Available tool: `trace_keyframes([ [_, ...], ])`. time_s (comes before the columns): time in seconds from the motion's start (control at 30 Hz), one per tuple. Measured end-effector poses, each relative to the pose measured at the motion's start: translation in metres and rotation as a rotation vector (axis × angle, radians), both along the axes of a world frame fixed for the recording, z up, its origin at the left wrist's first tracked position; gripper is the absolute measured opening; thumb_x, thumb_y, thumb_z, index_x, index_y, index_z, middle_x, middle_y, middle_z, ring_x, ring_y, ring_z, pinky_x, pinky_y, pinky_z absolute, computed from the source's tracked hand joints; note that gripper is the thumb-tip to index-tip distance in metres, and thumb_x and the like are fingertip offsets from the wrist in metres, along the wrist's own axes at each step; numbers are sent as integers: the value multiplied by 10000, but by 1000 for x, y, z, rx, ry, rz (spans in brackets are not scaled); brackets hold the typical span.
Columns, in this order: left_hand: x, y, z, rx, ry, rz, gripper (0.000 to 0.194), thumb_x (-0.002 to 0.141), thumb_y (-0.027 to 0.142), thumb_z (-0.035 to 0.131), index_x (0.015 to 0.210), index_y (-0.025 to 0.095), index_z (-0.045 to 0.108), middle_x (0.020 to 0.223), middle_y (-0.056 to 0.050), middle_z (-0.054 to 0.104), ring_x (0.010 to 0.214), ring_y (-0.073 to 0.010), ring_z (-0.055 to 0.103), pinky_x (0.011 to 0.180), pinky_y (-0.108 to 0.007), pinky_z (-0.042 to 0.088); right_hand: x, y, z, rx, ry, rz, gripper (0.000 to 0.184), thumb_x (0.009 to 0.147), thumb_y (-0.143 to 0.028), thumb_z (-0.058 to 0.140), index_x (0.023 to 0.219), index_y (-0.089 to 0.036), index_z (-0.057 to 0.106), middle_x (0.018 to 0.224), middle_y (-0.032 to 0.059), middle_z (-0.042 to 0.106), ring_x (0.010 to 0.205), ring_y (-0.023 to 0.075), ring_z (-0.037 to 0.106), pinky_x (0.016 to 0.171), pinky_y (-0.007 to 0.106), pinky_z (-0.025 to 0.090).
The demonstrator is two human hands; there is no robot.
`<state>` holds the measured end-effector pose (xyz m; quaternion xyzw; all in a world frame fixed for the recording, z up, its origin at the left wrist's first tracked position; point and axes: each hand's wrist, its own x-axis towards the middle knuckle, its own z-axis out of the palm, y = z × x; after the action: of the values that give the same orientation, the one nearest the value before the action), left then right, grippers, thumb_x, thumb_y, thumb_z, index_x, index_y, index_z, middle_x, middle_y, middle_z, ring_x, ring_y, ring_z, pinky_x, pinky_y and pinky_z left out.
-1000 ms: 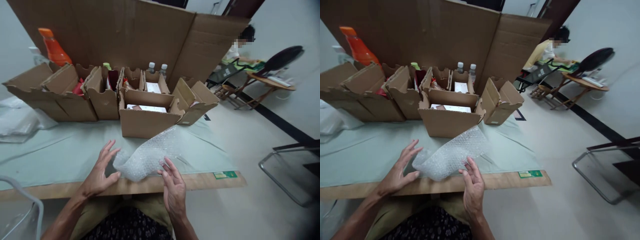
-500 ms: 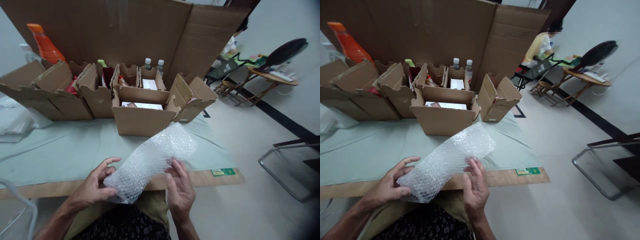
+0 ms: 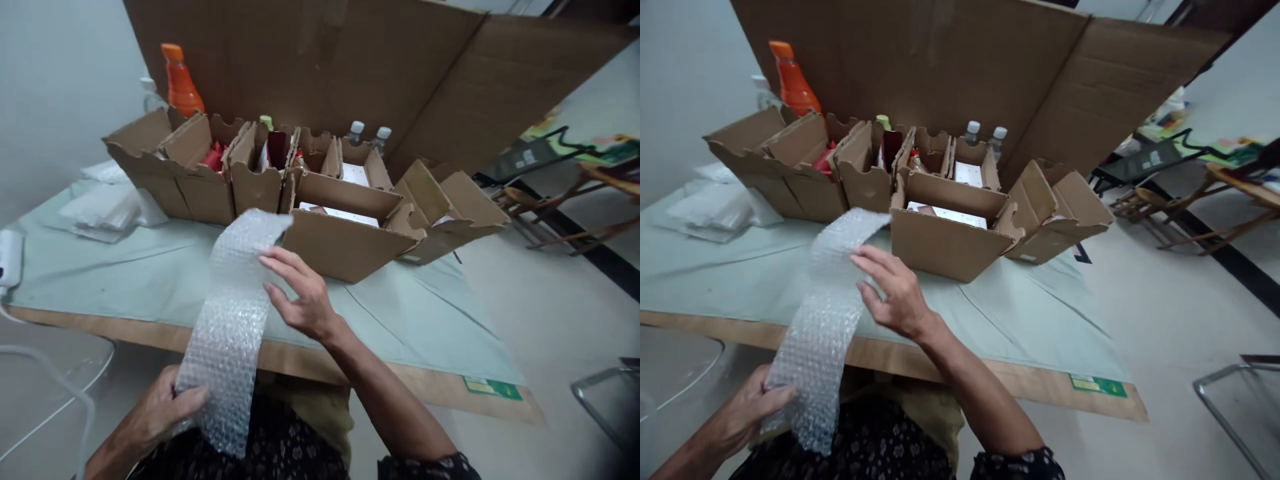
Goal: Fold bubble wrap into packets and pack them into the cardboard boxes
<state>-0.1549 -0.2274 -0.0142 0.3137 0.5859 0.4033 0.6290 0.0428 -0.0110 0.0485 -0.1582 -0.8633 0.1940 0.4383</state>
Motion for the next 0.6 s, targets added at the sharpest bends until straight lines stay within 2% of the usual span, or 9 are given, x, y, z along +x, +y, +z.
trace_keyframes([
  [0.13, 16, 8, 7, -129, -202, 120, 448, 736, 564, 818, 845, 132, 773, 791, -89, 739, 740, -210, 662, 705, -289, 524, -6, 27, -36, -343, -303, -13, 387, 908, -165, 637, 1291, -193, 681, 1420, 141, 631, 1270, 254, 642, 1068, 461, 547],
  [0.2, 22, 13, 9, -172, -308, 142, 460, 707, 546, 851, 880, 125, 779, 808, -97, 752, 757, -211, 682, 741, -297, 544, 6, 26, -45, -403, -419, -71, 396, 908, -170, 638, 1303, -174, 671, 1481, 171, 572, 1303, 282, 617, 1076, 490, 535],
  [0.27, 24, 16, 10, -223, -403, 170, 466, 662, 510, 890, 894, 121, 780, 819, -101, 759, 752, -208, 692, 742, -302, 562, 24, 11, -44, -360, -469, -76, 430, 928, -171, 606, 1357, -187, 631, 1516, 169, 537, 1360, 288, 567, 1112, 515, 498],
  [0.37, 24, 21, 13, -292, -497, 215, 445, 617, 448, 915, 871, 115, 765, 771, -85, 743, 654, -180, 667, 617, -277, 558, 46, -28, -34, -238, -542, 57, 606, 908, -173, 625, 1495, -242, 494, 1571, 155, 481, 1423, 291, 492, 1125, 541, 471],
  [0.43, 24, 25, 16, -297, -536, 187, 414, 628, 440, 897, 836, 117, 744, 712, -70, 713, 581, -170, 634, 505, -266, 530, 47, -54, -30, -178, -563, 157, 656, 894, -160, 641, 1519, -245, 459, 1572, 162, 481, 1414, 293, 493, 1089, 529, 493],
  [0.47, 23, 27, 17, -288, -548, 161, 409, 653, 461, 873, 838, 122, 735, 700, -67, 703, 564, -173, 628, 462, -266, 516, 44, -64, -31, -169, -548, 192, 613, 897, -142, 632, 1487, -239, 497, 1519, 158, 542, 1366, 282, 537, 1060, 506, 511],
  [0.53, 17, 29, 21, -251, -548, 105, 474, 730, 582, 775, 881, 134, 729, 728, -85, 711, 570, -202, 648, 430, -289, 515, 32, -75, -34, -215, -464, 225, 451, 894, -119, 629, 1331, -233, 628, 1283, 109, 714, 1175, 240, 659, 984, 444, 544],
  [0.6, 8, 30, 26, -176, -453, 87, 617, 816, 726, 594, 942, 139, 734, 766, -114, 733, 613, -233, 681, 493, -342, 555, 17, -73, -38, -368, -349, 175, 327, 877, -127, 645, 1183, -230, 698, 1088, 55, 777, 995, 200, 715, 907, 383, 565],
])
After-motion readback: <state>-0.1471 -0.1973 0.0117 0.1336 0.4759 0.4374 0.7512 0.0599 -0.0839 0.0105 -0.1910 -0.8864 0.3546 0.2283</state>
